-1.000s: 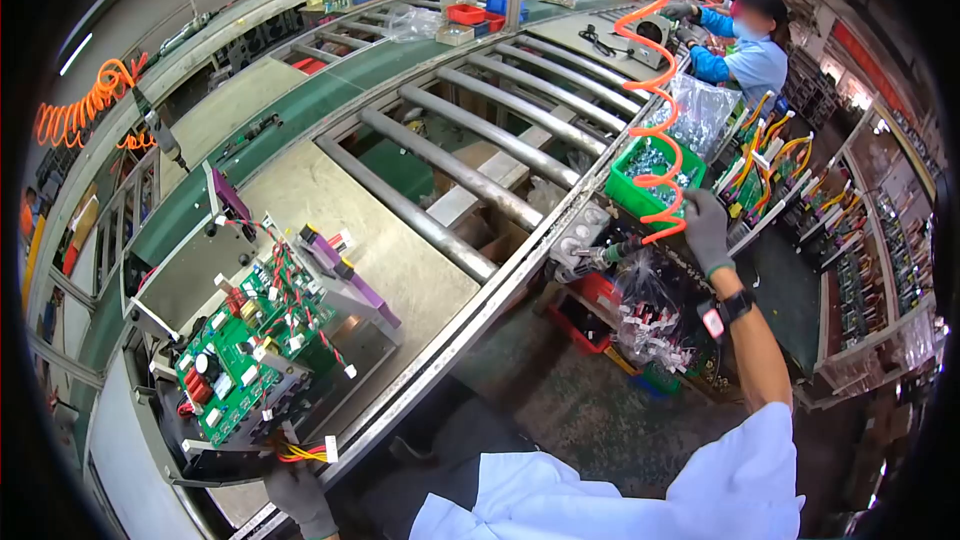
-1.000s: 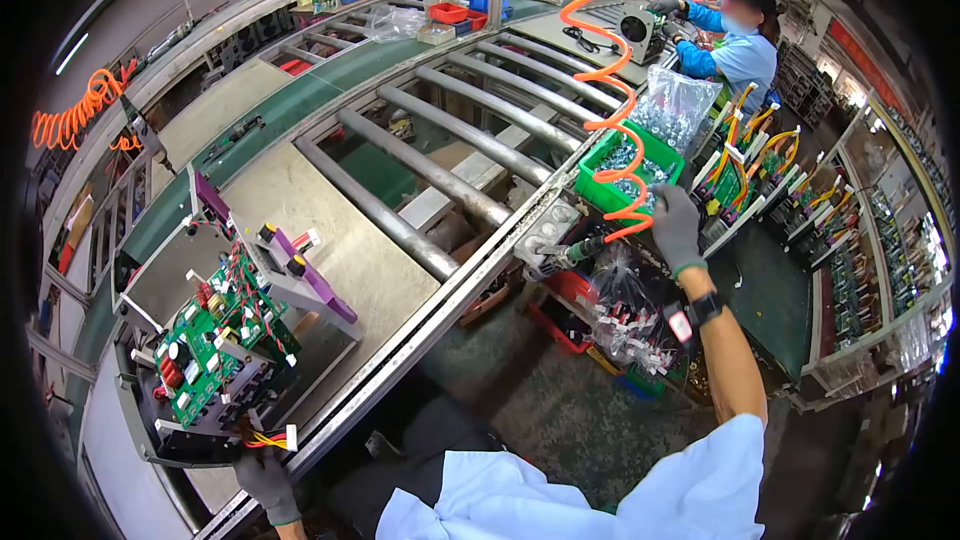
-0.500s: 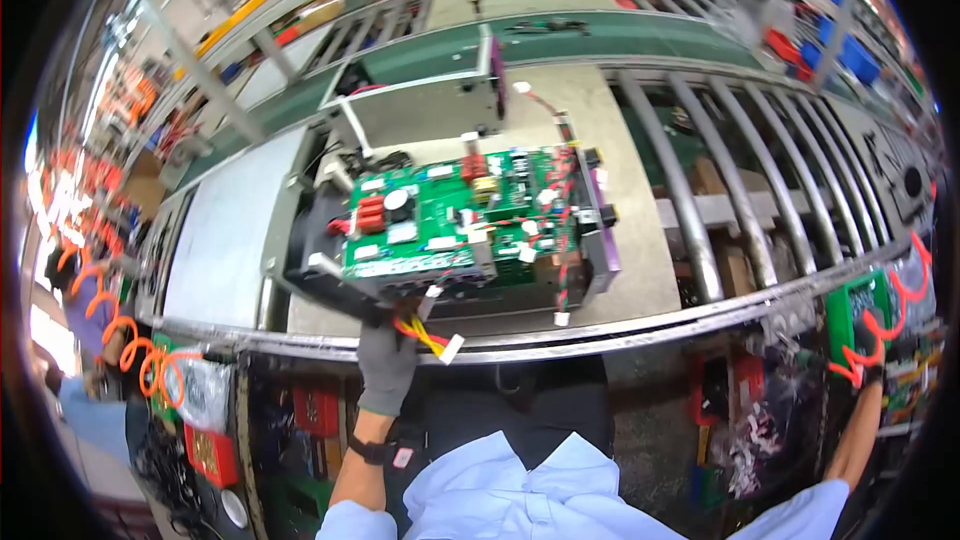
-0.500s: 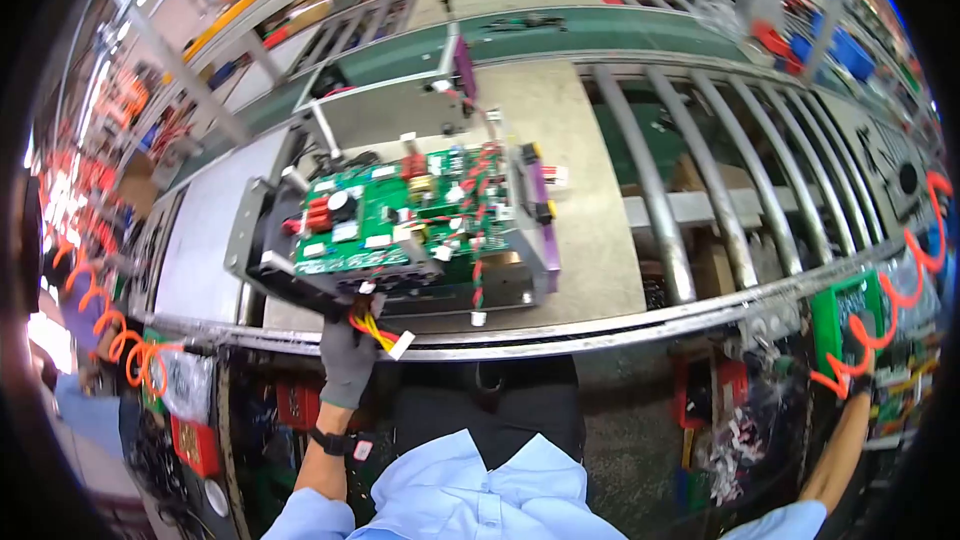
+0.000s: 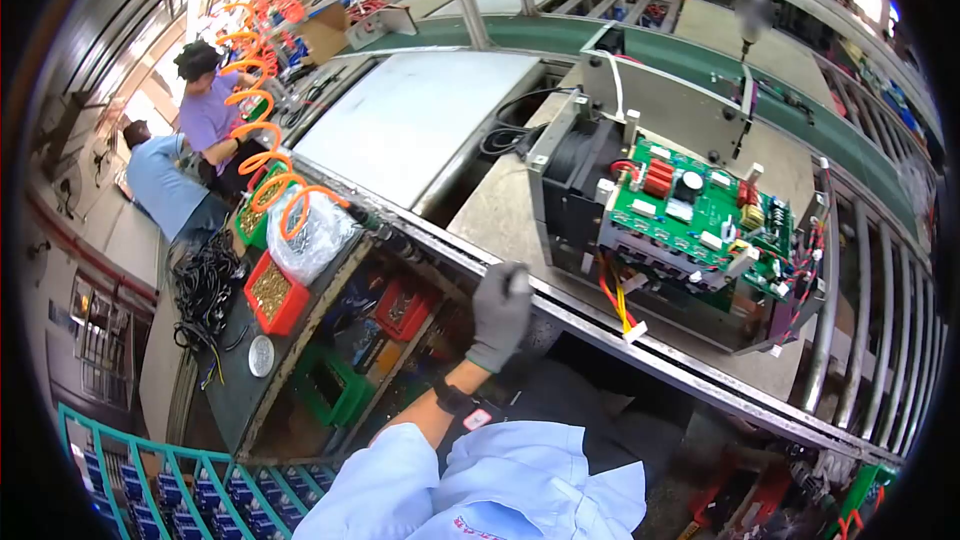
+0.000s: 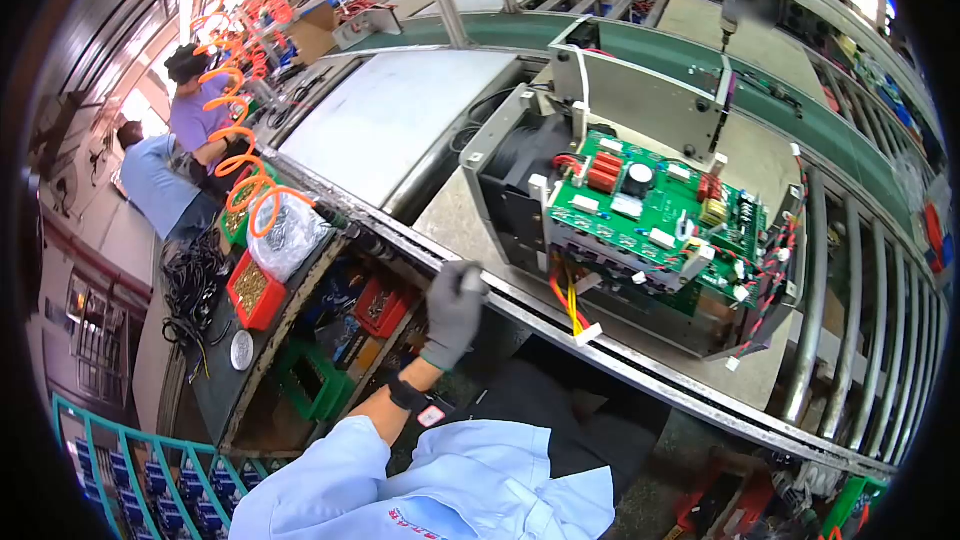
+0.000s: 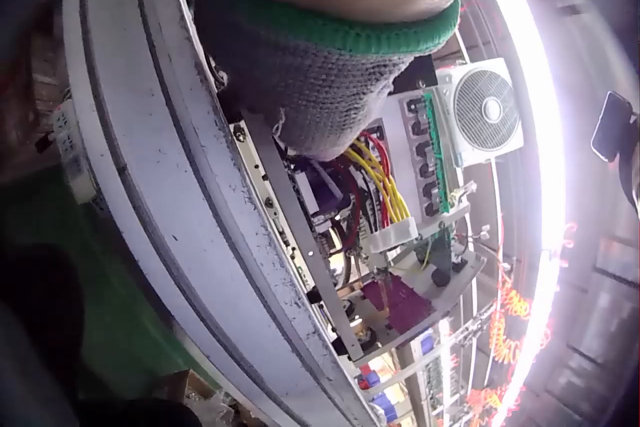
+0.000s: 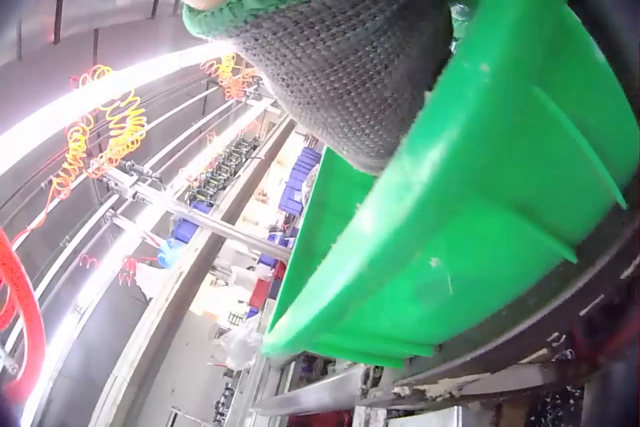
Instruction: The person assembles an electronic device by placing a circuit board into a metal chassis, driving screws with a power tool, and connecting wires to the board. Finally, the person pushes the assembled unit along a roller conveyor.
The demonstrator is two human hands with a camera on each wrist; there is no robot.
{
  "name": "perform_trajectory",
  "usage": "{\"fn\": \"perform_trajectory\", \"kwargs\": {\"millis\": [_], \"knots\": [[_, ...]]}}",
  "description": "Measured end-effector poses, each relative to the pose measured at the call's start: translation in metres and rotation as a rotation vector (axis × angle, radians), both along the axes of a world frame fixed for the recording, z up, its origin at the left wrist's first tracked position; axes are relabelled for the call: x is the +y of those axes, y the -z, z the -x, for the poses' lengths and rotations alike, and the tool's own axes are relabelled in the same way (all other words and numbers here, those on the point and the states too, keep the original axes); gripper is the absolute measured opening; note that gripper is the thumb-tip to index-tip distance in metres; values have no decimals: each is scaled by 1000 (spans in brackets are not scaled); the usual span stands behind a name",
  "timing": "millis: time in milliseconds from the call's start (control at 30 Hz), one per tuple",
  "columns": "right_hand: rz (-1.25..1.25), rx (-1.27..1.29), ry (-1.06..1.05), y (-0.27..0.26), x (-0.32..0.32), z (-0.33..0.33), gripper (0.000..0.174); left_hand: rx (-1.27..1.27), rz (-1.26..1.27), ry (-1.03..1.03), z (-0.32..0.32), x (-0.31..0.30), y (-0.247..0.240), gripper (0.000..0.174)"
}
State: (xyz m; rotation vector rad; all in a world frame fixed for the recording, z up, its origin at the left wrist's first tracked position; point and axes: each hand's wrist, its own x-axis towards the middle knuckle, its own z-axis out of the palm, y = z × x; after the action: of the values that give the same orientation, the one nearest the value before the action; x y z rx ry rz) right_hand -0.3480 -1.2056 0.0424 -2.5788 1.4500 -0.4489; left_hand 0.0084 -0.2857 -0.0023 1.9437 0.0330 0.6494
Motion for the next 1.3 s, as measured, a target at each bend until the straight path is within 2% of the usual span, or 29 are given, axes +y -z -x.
{"fn": "perform_trajectory", "kwargs": {"millis": [33, 100, 167, 233, 267, 333, 367, 433, 500, 533, 567, 667, 700, 767, 833, 867, 900, 933, 967, 1000, 1033, 1067, 1100, 1133, 1167, 1200, 1233, 1300], "knots": [[4, 0, 5, -4, 1, -1, 55, 132, 454, -45, 2, 12, 4, 12], [11, -12, 18, -8, 3, -4, 55, 193, 833, -167, -6, 62, 8, 20], [22, -12, 23, -16, 3, -3, 54, 228, 1214, -131, -24, 142, 39, 32], [35, -24, 39, -24, 4, 0, 54, 163, 1743, -221, -44, 218, 62, 41], [45, -32, 49, -27, 5, 4, 53, 118, 1749, -140, -41, 230, 49, 37], [63, -41, 67, -37, 7, 12, 53, 108, 1403, -2, -48, 263, 45, 29], [67, -48, 73, -40, 10, 14, 53, 139, 1053, 48, -61, 291, 65, 25], [92, -63, 86, -51, 9, 23, 52, 211, 438, -34, -63, 296, 66, 18], [121, -94, 99, -61, 10, 35, 52, 296, -103, -252, -57, 259, 25, 12], [141, -112, 105, -68, 8, 43, 51, 329, -185, -282, -60, 267, 23, 11], [167, -144, 112, -77, 5, 57, 51, 350, -172, -260, -59, 277, 28, 11], [262, -280, 109, -97, 6, 95, 50, 400, 107, -90, -76, 308, 46, 15], [302, -313, 116, -106, 12, 108, 50, 393, -175, -210, -69, 277, 20, 16], [373, -421, 51, -120, 39, 104, 50, 316, -158, -73, -72, 307, 46, 14], [410, -533, -103, -126, 97, 63, 49, 272, 331, 91, -62, 300, 57, 9], [415, -587, -228, -125, 132, 42, 37, 259, 569, 158, -53, 303, 57, 8], [366, -564, -288, -129, 204, 0, 37, 246, 805, 221, -43, 314, 63, 6], [300, -590, -317, -120, 268, -42, 33, 240, 864, 234, -31, 310, 63, 8], [235, -537, -344, -103, 315, -74, 32, 246, 701, 211, -13, 296, 62, 10], [106, -604, -468, -88, 370, -112, 31, 248, 475, 182, 5, 281, 60, 13], [101, -459, -551, -90, 421, -142, 31, 230, 95, 150, 29, 257, 59, 15], [-25, -475, -661, -75, 453, -165, 28, 231, -84, 169, 52, 236, 52, 18], [-47, -425, -807, -61, 477, -184, 22, 251, -165, 225, 70, 208, 37, 20], [-131, -448, -921, -46, 500, -200, 18, 453, 185, 380, 80, 187, 15, 29], [-113, -393, -1032, -23, 514, -212, 21, 669, 634, 439, 89, 161, -12, 40], [-128, -361, -1122, -6, 528, -223, 24, 873, 978, 381, 98, 136, -39, 52], [-142, -399, -1186, -3, 547, -236, 26, 1042, 1023, 482, 103, 128, -50, 65], [-118, -353, -1210, 16, 569, -257, 23, 1028, 833, 582, 107, 78, -76, 81]]}}
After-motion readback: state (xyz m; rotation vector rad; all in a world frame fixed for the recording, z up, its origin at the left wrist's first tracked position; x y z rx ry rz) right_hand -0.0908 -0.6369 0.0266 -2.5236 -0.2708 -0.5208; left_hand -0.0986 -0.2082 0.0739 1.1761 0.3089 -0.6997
